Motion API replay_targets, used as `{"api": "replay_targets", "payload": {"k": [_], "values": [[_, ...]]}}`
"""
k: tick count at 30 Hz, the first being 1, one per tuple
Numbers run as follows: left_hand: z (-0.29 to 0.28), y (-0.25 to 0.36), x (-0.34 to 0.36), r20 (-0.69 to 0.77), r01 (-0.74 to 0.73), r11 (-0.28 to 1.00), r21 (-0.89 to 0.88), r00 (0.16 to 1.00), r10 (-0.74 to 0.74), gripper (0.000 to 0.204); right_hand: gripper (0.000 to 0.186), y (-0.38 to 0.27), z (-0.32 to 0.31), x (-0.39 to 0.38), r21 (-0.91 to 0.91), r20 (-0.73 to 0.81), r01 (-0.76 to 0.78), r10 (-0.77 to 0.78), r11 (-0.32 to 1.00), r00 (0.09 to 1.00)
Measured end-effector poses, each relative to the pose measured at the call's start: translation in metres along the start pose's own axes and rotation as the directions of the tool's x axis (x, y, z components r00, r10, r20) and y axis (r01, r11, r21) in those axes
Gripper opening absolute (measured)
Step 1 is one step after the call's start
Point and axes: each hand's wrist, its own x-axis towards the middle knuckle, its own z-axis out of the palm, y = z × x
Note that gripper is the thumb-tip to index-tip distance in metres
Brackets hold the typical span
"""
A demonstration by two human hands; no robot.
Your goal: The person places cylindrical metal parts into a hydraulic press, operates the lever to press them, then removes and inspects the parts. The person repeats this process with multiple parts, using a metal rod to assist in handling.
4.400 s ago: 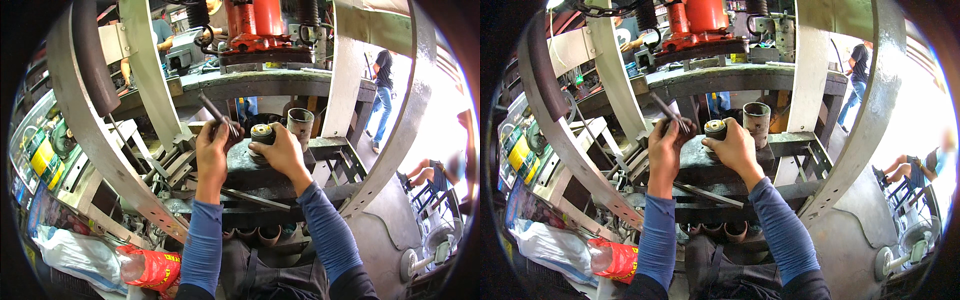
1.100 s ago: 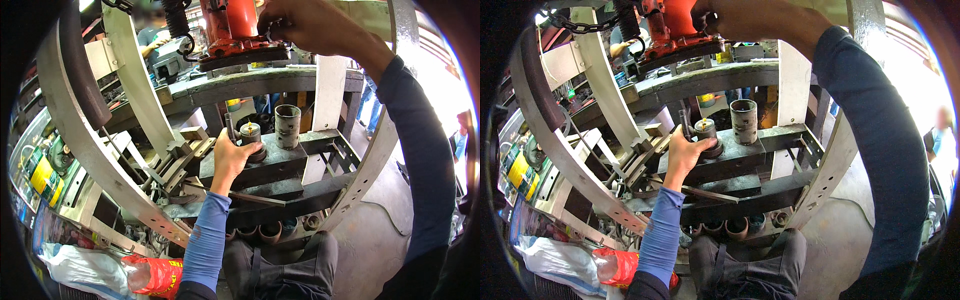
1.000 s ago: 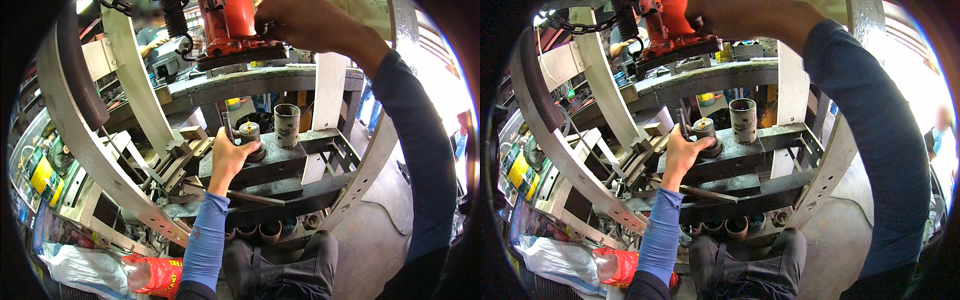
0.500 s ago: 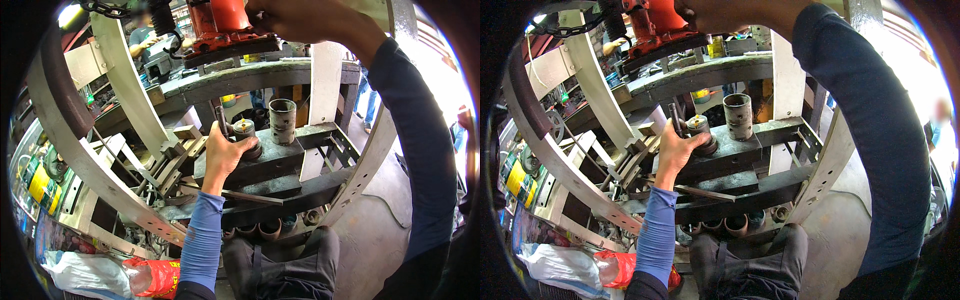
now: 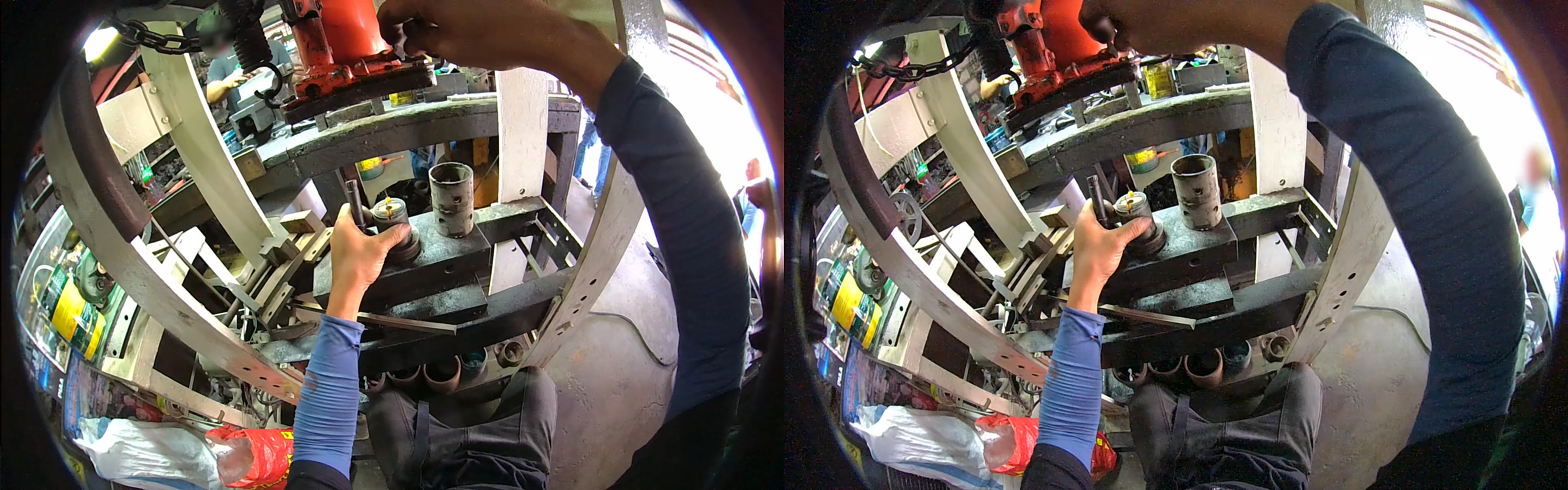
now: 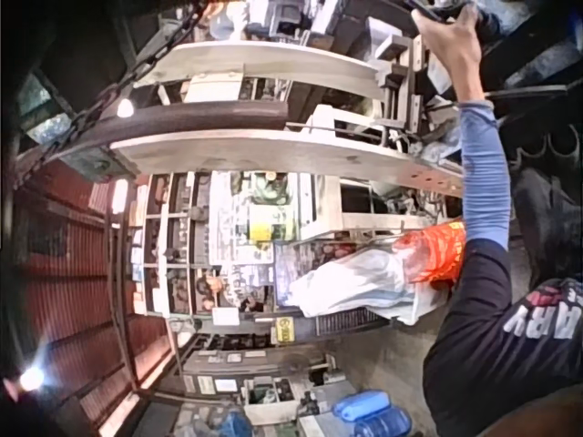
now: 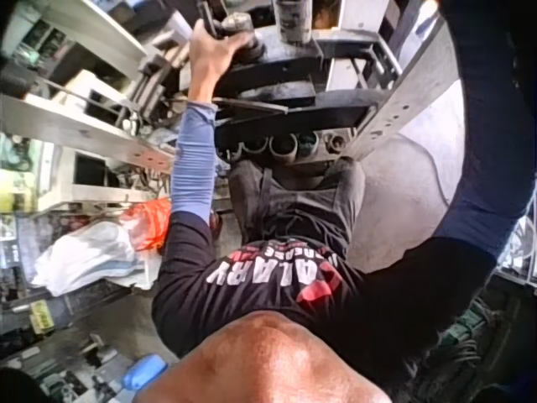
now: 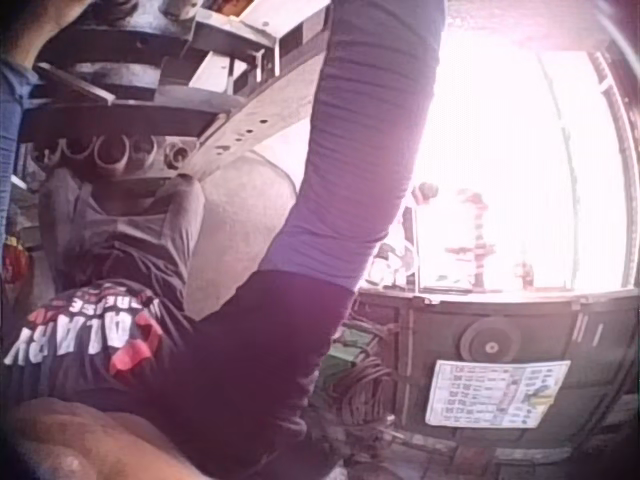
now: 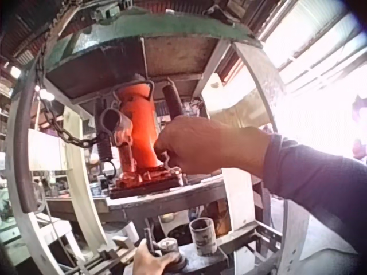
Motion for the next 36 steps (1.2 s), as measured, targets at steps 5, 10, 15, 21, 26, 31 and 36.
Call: {"api": "replay_targets", "payload": {"k": [5,10,15,21,26,31,36], "values": [[0.002,0.007,-0.001,0.014,0.0,0.998,-0.058,1.0,0.001,0.059,0.014,0.003,0.0,0.006,-0.149,0.011,0.162,-0.162,0.975,0.987],[0.002,-0.001,0.001,0.027,0.037,0.987,-0.156,0.999,-0.033,0.061,0.02,-0.024,-0.006,0.007,-0.016,0.077,-0.238,0.238,0.971,0.968],[0.007,-0.007,-0.001,-0.02,0.017,0.997,-0.081,1.0,-0.019,0.06,0.025,-0.017,0.002,0.013,0.125,0.329,-0.579,0.517,0.806,0.791],[0.005,0.001,-0.006,0.005,0.062,0.991,-0.121,0.998,-0.062,0.055,0.017,-0.008,0.005,-0.004,0.013,-0.034,-0.101,0.102,0.995,0.994],[0.005,0.006,-0.006,0.035,0.06,0.988,-0.141,0.998,-0.056,0.053,0.015,-0.008,0.002,0.006,-0.143,0.052,0.008,0.0,0.99,0.999],[0.004,0.009,-0.006,0.051,0.072,0.988,-0.136,0.997,-0.065,0.054,0.021,-0.006,0.022,0.014,-0.208,0.144,-0.288,0.321,0.935,0.936],[0.005,-0.002,-0.004,0.042,0.053,0.983,-0.176,0.998,-0.046,0.055,0.02,-0.005,0.01,0.006,0.1,0.147,-0.307,0.291,0.946,0.945]]}}
